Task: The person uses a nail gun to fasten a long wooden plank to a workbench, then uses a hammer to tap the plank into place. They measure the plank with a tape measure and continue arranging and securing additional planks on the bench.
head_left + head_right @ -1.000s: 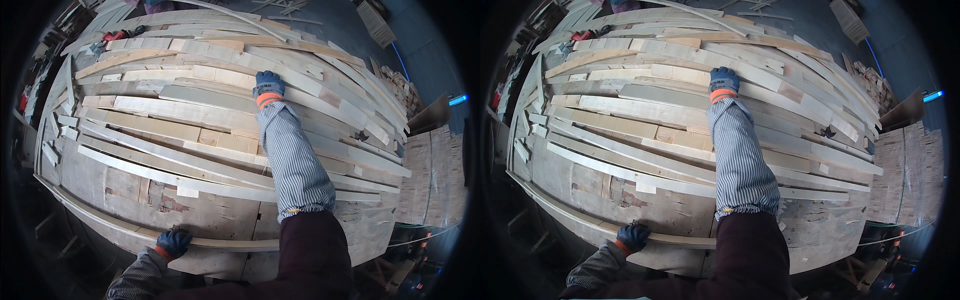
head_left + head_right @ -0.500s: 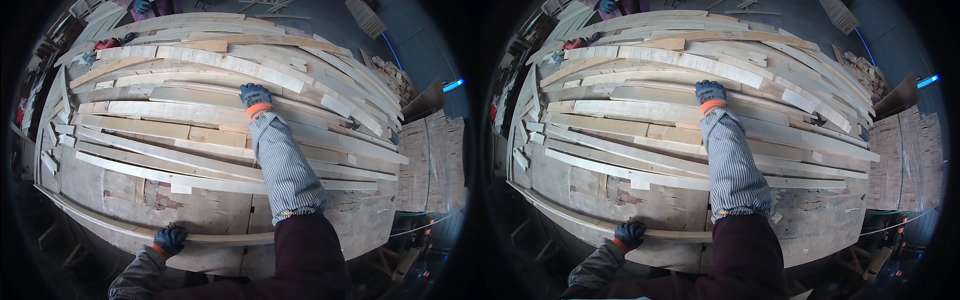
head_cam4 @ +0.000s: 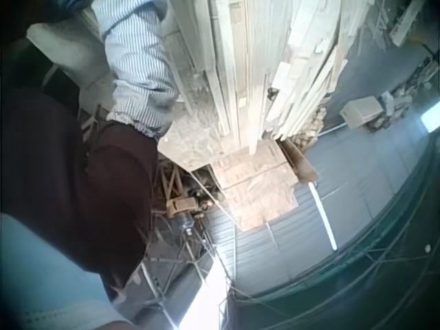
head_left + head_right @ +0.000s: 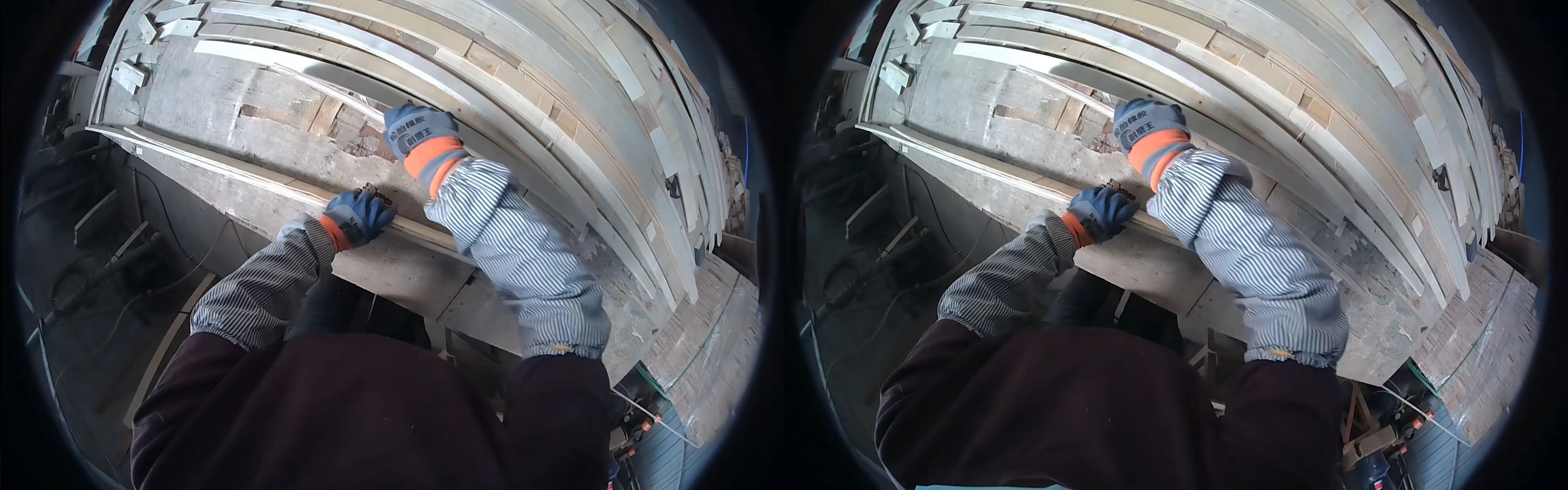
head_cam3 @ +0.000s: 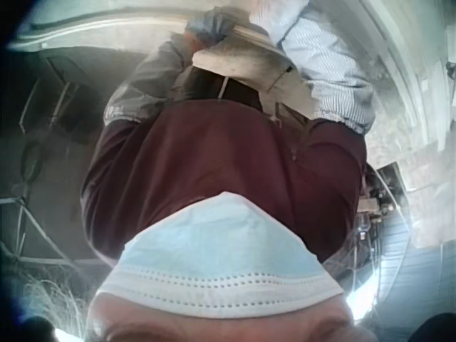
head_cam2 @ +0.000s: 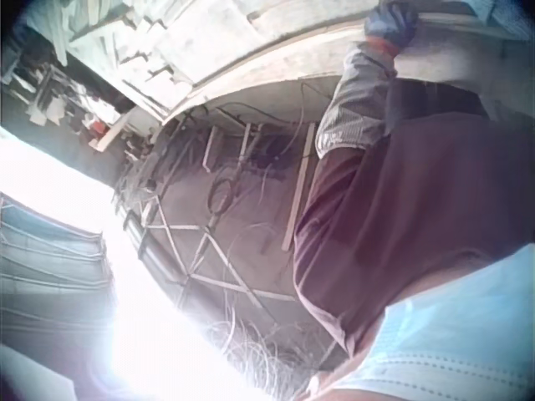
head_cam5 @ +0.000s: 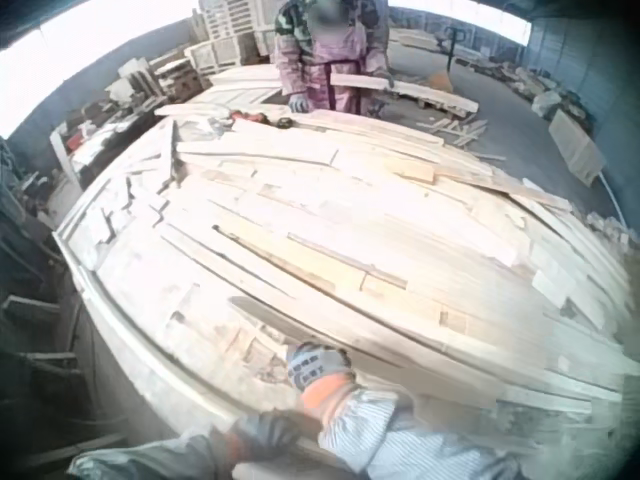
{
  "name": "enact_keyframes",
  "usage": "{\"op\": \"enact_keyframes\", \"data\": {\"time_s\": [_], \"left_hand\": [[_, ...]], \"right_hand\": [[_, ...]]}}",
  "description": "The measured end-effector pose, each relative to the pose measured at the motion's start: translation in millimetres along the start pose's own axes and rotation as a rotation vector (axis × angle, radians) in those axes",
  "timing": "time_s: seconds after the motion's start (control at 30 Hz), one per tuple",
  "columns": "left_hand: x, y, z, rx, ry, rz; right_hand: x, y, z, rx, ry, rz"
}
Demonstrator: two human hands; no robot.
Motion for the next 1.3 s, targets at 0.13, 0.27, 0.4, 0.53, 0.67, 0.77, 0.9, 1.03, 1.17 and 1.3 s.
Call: {"op": "enact_keyframes", "data": {"time_s": [0.13,0.27,0.4,0.53,0.67,0.77,0.9,1.03,1.17,1.3], "left_hand": [[10,1,-4,-0.013,0.027,-0.018],[-6,-1,-4,0.021,0.037,0.073],[-1,4,-6,0.003,0.012,0.188],[0,0,-4,0.018,0.082,0.155],[0,0,-6,0.013,0.108,0.112],[7,-3,-5,0.017,0.062,0.031],[7,-5,-4,0.031,0.070,-0.054],[21,-9,-10,0.012,0.039,-0.202],[27,-13,-13,0.019,0.078,-0.305],[54,-22,-12,-0.028,0.115,-0.668]], "right_hand": [[-51,-19,-6,-0.031,0.228,0.193],[-58,-139,-90,-0.287,0.271,0.086],[-86,-229,-112,-0.380,0.192,0.030],[-80,-217,-111,-0.300,0.003,-0.177],[-100,-181,-135,-0.403,0.058,0.021],[-94,-176,-130,-0.365,0.085,-0.033],[-76,-165,-100,-0.365,0.074,-0.092],[-98,-159,-106,-0.424,0.260,-0.140],[-111,-178,-95,-0.374,0.405,-0.153],[-102,-197,-74,-0.336,0.460,-0.221]]}}
Point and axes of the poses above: each hand's wrist, its own y-axis towards the middle knuckle, its own x-axis out of the back of the hand, z = x × y, the point moved 9 cm from there along y, towards the middle knuckle, and after that the axes turned 11 degrees about y, right-handed, at the moved point
